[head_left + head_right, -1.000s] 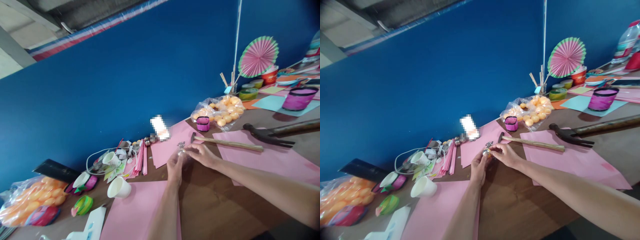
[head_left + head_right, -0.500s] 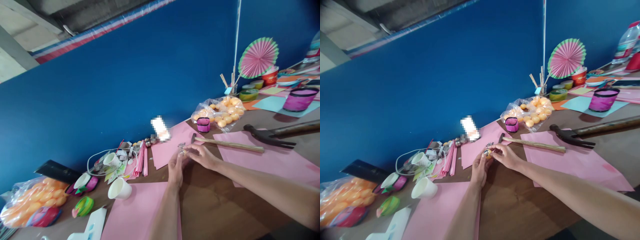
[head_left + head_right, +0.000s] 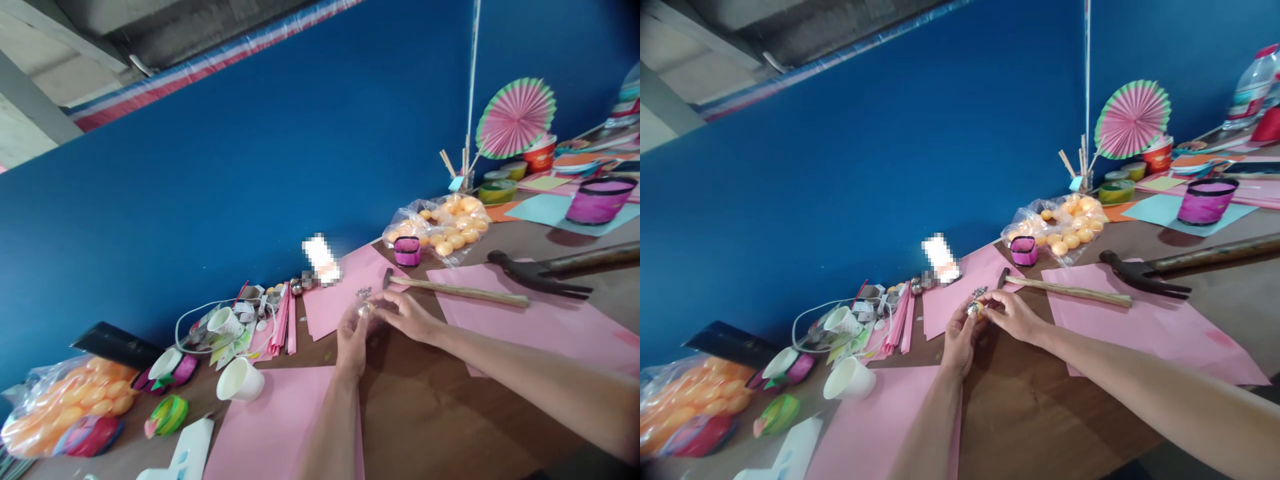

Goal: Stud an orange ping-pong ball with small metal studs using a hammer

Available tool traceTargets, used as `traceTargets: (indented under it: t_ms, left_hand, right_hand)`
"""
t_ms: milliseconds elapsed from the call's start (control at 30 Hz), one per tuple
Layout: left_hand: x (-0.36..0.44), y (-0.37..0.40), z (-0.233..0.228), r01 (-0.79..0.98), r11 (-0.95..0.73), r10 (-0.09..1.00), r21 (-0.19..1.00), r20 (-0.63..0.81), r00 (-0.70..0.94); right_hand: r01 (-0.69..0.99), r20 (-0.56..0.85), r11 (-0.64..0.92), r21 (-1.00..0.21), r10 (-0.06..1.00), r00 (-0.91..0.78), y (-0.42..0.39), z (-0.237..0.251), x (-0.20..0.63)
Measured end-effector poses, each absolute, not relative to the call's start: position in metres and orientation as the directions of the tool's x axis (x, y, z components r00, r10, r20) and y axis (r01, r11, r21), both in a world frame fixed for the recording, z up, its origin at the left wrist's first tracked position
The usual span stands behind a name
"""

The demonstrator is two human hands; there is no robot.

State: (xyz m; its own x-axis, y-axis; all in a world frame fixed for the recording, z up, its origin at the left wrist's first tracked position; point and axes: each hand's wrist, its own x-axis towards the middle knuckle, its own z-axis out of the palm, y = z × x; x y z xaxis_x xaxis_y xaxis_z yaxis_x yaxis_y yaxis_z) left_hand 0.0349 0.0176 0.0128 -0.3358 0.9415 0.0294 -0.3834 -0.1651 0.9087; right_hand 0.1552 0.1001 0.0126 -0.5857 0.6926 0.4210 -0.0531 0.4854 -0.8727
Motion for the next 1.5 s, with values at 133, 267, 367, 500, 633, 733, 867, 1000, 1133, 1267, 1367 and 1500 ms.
traceTargets:
  t_ms: [133,267,367,500,633,733,867,1000,1133,1267,1367,1500]
  left_hand:
    - [0.036,0.016,0.015,-0.402,-0.168,0.938,0.900,0.021,-0.346]
    - [0.035,0.016,0.013,-0.428,-0.173,0.940,0.887,0.020,-0.339]
    - [0.032,0.019,0.010,-0.508,-0.185,0.924,0.841,-0.027,-0.382]
    - [0.024,0.022,0.007,-0.598,-0.239,0.880,0.765,-0.090,-0.466]
    - [0.017,0.025,0.004,-0.638,-0.296,0.839,0.711,-0.126,-0.529]
    - [0.015,0.025,0.001,-0.652,-0.308,0.823,0.693,-0.150,-0.548]
    - [0.016,0.025,0.000,-0.661,-0.297,0.830,0.689,-0.157,-0.535]
    - [0.016,0.025,0.000,-0.661,-0.290,0.836,0.693,-0.153,-0.527]
    - [0.015,0.026,-0.001,-0.655,-0.313,0.827,0.688,-0.141,-0.544]
    - [0.016,0.026,-0.001,-0.627,-0.320,0.827,0.710,-0.114,-0.550]
    - [0.017,0.025,-0.002,-0.611,-0.318,0.829,0.725,-0.100,-0.551]
    - [0.018,0.025,-0.001,-0.592,-0.324,0.836,0.738,-0.071,-0.545]
  right_hand:
    - [-0.054,0.432,0.498,-0.866,0.689,-0.582,0.101,0.008,0.154]
    - [0.026,0.516,0.645,-0.764,0.634,-0.576,0.104,0.009,0.156]
    - [0.240,0.596,0.811,-0.533,0.562,-0.574,0.112,0.014,0.164]
    - [0.642,0.510,0.731,-0.232,0.653,-0.560,0.127,0.020,0.178]
    - [0.840,0.361,0.538,-0.068,0.798,-0.483,0.145,0.017,0.189]
    - [0.867,0.288,0.497,-0.030,0.835,-0.469,0.153,0.012,0.192]
    - [0.857,0.263,0.515,-0.008,0.828,-0.495,0.153,0.012,0.191]
    - [0.848,0.357,0.530,0.022,0.788,-0.501,0.145,0.018,0.188]
    - [0.756,0.506,0.655,0.006,0.650,-0.567,0.132,0.024,0.181]
    - [0.610,0.608,0.792,0.004,0.483,-0.630,0.114,0.027,0.174]
    - [0.559,0.660,0.829,-0.019,0.430,-0.616,0.102,0.027,0.171]
    - [0.534,0.683,0.845,-0.026,0.405,-0.607,0.096,0.027,0.168]
